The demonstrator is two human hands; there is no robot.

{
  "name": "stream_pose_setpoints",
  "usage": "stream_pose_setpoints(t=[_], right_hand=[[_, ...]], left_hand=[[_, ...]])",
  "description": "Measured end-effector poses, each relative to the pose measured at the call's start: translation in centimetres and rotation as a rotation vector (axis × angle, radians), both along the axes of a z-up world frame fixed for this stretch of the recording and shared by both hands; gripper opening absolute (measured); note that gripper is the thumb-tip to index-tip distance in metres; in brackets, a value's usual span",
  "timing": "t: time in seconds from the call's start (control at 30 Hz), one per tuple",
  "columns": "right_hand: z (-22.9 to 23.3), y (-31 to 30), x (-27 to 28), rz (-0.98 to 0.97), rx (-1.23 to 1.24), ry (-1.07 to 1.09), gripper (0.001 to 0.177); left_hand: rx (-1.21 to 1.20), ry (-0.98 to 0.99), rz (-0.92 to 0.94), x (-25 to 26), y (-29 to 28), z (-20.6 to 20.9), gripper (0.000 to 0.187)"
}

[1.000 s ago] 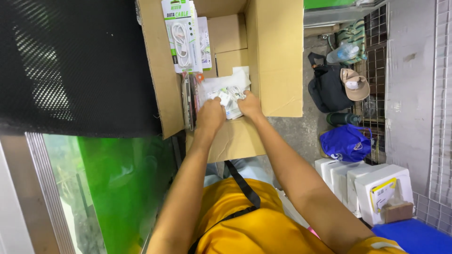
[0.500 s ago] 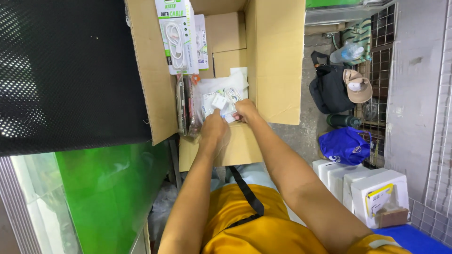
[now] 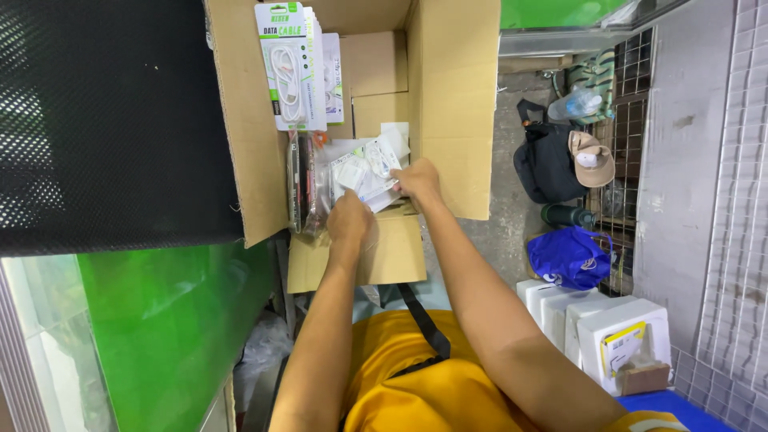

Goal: Unpacking and checking mobile phone accessories and smartphones from a large delivery box.

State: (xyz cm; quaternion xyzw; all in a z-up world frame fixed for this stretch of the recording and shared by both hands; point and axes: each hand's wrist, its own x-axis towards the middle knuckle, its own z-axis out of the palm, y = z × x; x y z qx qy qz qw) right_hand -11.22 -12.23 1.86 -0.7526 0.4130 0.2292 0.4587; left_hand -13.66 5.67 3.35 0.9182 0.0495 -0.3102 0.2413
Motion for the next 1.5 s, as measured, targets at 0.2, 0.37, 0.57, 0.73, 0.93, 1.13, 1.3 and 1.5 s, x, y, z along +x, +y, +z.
stream_pose_setpoints(t=[0.2,0.37,0.57,0.73,0.93,1.13,1.3,1.5], right_hand=[[0.3,-2.5,0.6,-0.009,0.21,-0.136,0.017],[4.0,-0.8,2.9,0.064,0.093,-0.208,0.016],[8.7,0.0,6.0,0.229,-0.116,-0.269,0.024],[11.3,-0.6,7.1,0.191,-0.121,-0.308,0.024],[6.5,-1.0,4.9,-0.168,0.03,-0.371,0.022],[1.9,0.9,3.0,-0.633,0.351,-0.429,0.012],[1.7,2.8,2.9,-0.636,0.476,-0.362,0.017],[0.7,1.8,3.8,-0.71,0.545,-0.21,0.009]], left_hand=[[-0.056,-0.076,0.04,-0.4,0.6,3.0,0.033],[-0.068,-0.301,0.048,-0.5,0.5,6.1,0.032],[-0.03,-0.506,-0.059,1.0,-1.4,5.4,0.016],[0.005,-0.542,-0.003,2.8,-2.6,7.3,0.015],[-0.37,-0.414,0.695,3.7,-5.1,1.7,0.034],[-0.93,0.23,0.822,5.8,-6.6,0.3,0.032],[-0.889,0.046,0.774,7.5,-6.0,-4.2,0.022],[-0.566,-0.097,0.47,11.4,-3.2,-1.6,0.024]])
